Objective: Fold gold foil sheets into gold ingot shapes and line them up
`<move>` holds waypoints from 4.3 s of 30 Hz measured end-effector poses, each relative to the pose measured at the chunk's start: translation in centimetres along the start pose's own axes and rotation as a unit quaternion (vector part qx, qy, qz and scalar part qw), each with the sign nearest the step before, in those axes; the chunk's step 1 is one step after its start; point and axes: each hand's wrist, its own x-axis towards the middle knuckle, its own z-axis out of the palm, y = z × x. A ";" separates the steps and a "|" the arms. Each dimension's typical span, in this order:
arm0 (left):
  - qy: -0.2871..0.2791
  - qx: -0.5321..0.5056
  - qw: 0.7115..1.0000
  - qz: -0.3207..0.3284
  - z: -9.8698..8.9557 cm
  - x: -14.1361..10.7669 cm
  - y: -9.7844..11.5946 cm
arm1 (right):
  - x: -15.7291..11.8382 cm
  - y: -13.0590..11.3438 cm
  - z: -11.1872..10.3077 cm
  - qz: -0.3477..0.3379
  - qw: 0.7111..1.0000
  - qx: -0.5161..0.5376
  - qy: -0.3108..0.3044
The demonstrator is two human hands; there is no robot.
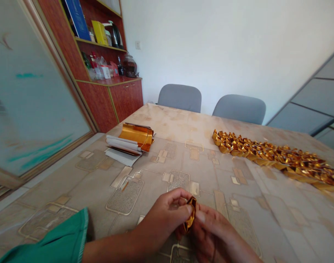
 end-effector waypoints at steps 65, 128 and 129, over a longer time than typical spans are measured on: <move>-0.102 -0.283 0.945 -0.130 -1.2 -0.1 0.5 | -1.2 -1.8 -0.6 -0.281 0.884 -0.365 0.080; -0.026 0.144 0.984 0.099 -1.0 -0.1 0.4 | -0.2 -1.6 -1.6 -0.230 0.916 -0.278 0.176; -0.031 0.158 0.981 0.104 -1.0 -0.2 0.4 | -0.1 -1.5 -1.5 -0.217 0.929 -0.261 0.149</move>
